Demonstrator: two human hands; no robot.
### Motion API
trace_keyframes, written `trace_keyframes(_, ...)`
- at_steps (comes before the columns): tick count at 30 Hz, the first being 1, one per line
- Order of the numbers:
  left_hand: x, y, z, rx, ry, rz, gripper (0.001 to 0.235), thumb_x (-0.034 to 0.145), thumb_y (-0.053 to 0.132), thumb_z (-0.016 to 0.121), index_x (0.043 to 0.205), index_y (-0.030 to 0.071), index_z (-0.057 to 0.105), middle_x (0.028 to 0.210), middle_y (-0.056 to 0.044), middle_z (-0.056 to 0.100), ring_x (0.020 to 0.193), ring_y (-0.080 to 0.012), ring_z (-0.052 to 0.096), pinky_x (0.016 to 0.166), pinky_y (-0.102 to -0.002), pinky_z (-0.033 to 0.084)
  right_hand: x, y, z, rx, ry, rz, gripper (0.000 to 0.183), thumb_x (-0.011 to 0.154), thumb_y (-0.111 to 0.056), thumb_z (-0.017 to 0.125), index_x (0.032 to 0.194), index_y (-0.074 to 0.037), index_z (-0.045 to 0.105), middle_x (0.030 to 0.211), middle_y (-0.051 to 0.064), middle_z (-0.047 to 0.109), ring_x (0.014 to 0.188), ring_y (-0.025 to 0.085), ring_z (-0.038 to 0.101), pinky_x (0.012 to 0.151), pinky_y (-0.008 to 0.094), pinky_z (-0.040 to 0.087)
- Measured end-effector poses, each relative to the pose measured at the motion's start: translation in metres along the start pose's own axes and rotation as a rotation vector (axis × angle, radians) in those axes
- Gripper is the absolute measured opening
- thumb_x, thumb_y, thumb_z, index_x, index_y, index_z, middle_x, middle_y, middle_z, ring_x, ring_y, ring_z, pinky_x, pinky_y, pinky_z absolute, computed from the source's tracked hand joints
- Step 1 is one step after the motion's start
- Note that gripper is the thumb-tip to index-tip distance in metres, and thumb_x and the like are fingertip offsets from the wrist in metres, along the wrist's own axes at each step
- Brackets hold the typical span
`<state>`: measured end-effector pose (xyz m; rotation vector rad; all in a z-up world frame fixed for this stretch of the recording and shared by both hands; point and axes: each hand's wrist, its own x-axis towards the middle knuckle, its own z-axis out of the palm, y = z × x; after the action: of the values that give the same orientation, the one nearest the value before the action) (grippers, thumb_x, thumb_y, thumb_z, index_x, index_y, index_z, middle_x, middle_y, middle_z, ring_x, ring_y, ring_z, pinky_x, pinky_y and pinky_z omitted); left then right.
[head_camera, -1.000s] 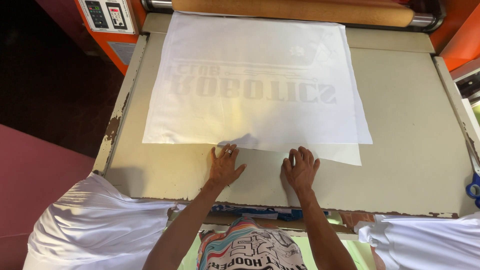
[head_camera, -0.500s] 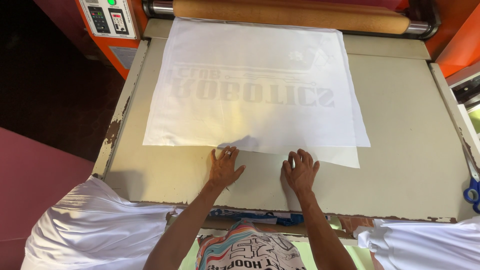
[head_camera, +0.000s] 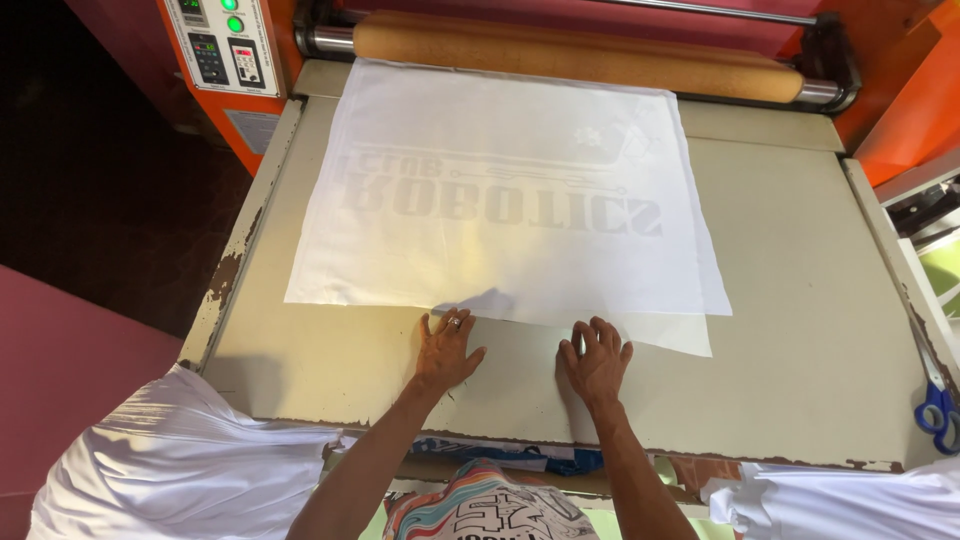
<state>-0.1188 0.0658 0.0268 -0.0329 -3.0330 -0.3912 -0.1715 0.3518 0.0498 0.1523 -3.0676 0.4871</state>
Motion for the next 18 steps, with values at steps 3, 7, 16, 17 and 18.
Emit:
trace_keyframes(3, 0.002, 0.0, -0.003, -0.011, -0.023, -0.006, 0.064, 0.092, 0.054, 0.066, 0.144, 0.017, 0.058, 0.149, -0.005, 0.057, 0.145, -0.0245, 0.049, 0.12, -0.067, 0.028, 0.003, 0.001, 0.001, -0.009, 0.006, -0.003, 0.044, 0.101, -0.049, 0.062, 0.137, -0.023, 0.066, 0.148, 0.007, 0.055, 0.147, 0.032, 0.048, 0.117, 0.068, 0.032)
trace_keyframes(7, 0.003, -0.003, 0.008, 0.004, -0.022, -0.004, 0.065, 0.092, 0.055, 0.065, 0.144, 0.017, 0.057, 0.15, -0.005, 0.056, 0.147, -0.024, 0.047, 0.121, -0.068, 0.027, 0.004, 0.001, 0.003, -0.013, 0.017, -0.006, 0.044, 0.101, -0.049, 0.062, 0.136, -0.023, 0.066, 0.147, 0.007, 0.055, 0.146, 0.032, 0.049, 0.116, 0.067, 0.033)
trace_keyframes(16, 0.005, -0.001, 0.005, 0.005, -0.028, -0.016, 0.062, 0.092, 0.055, 0.066, 0.141, 0.017, 0.061, 0.151, -0.004, 0.056, 0.147, -0.0229, 0.046, 0.121, -0.066, 0.027, 0.004, -0.001, 0.001, -0.005, 0.02, 0.003, 0.048, 0.099, -0.053, 0.065, 0.135, -0.022, 0.067, 0.147, 0.007, 0.055, 0.146, 0.034, 0.049, 0.116, 0.07, 0.033)
trace_keyframes(17, 0.005, 0.0, 0.003, 0.004, -0.027, -0.018, 0.062, 0.092, 0.055, 0.066, 0.141, 0.017, 0.061, 0.151, -0.004, 0.056, 0.147, -0.0229, 0.046, 0.121, -0.066, 0.027, 0.005, -0.002, 0.001, -0.006, 0.02, 0.0, 0.048, 0.099, -0.053, 0.065, 0.135, -0.022, 0.067, 0.147, 0.007, 0.055, 0.146, 0.034, 0.049, 0.116, 0.07, 0.033)
trace_keyframes(18, 0.006, 0.0, 0.002, -0.006, -0.034, -0.021, 0.062, 0.092, 0.055, 0.066, 0.141, 0.017, 0.061, 0.151, -0.004, 0.056, 0.147, -0.023, 0.046, 0.121, -0.066, 0.027, 0.006, -0.002, 0.0, -0.001, 0.016, 0.001, 0.048, 0.099, -0.054, 0.065, 0.135, -0.022, 0.067, 0.147, 0.007, 0.055, 0.146, 0.034, 0.049, 0.116, 0.07, 0.032)
